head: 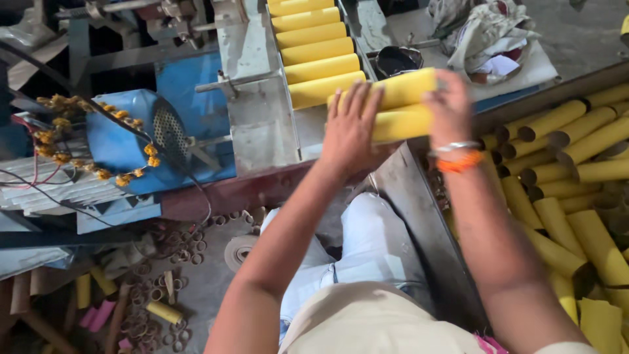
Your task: The person repeatedly picks up yellow cylindrical objects from a pile and places them into a metal tray on a conveyor belt. The person handles the cylinders one at a time, moving them from the pile to the tray in a continuous loop.
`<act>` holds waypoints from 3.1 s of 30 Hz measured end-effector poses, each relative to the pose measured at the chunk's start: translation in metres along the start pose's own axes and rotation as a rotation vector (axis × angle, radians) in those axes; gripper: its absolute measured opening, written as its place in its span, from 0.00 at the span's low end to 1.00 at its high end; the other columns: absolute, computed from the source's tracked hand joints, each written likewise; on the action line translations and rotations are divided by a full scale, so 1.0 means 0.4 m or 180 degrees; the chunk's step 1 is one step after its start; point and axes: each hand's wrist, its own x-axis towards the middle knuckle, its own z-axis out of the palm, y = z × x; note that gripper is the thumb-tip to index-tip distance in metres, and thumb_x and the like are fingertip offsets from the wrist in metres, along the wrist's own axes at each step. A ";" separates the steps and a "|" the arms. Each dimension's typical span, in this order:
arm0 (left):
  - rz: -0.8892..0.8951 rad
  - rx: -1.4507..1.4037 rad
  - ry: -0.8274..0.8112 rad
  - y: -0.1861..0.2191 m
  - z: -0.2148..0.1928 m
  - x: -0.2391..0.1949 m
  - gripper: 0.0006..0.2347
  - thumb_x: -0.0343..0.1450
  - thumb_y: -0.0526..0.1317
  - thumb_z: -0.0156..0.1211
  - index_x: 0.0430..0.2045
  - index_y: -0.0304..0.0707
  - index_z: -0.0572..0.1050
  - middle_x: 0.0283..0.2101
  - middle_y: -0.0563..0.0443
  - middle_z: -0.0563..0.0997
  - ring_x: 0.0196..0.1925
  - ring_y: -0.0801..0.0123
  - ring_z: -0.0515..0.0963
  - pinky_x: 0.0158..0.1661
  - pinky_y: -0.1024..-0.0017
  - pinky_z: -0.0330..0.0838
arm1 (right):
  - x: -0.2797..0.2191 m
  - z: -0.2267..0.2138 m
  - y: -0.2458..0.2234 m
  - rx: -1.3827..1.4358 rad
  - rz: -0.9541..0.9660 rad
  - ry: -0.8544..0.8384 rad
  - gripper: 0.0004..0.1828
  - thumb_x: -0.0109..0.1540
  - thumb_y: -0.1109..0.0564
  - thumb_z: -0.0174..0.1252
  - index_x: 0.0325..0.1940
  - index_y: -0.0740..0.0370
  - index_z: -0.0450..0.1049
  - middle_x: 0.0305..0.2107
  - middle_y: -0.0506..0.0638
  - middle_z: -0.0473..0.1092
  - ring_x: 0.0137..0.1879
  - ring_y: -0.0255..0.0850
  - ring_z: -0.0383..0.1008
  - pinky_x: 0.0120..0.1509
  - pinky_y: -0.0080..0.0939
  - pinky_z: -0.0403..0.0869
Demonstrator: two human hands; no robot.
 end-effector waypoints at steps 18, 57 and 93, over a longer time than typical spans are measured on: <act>0.0328 0.0056 -0.0814 -0.003 0.086 -0.027 0.40 0.65 0.57 0.74 0.67 0.36 0.63 0.66 0.32 0.66 0.69 0.39 0.64 0.68 0.37 0.49 | -0.506 -0.467 0.128 -0.3386 0.1261 -0.0274 0.18 0.60 0.51 0.65 0.52 0.59 0.78 0.44 0.57 0.77 0.49 0.51 0.78 0.55 0.49 0.74; 0.0345 -0.0499 -0.2644 0.299 0.314 -0.069 0.17 0.62 0.57 0.69 0.38 0.53 0.79 0.39 0.50 0.84 0.44 0.54 0.83 0.40 0.55 0.76 | -0.650 -0.970 0.148 -0.2578 0.0965 0.2764 0.28 0.60 0.68 0.66 0.64 0.64 0.70 0.41 0.52 0.78 0.45 0.38 0.80 0.47 0.39 0.79; 0.0209 -0.1339 -0.2169 0.305 0.273 -0.057 0.28 0.63 0.50 0.69 0.58 0.44 0.72 0.55 0.42 0.78 0.54 0.49 0.78 0.49 0.55 0.74 | -0.485 -0.843 0.284 -0.2380 0.0715 0.1909 0.11 0.65 0.62 0.64 0.52 0.65 0.79 0.42 0.51 0.77 0.48 0.40 0.78 0.55 0.40 0.76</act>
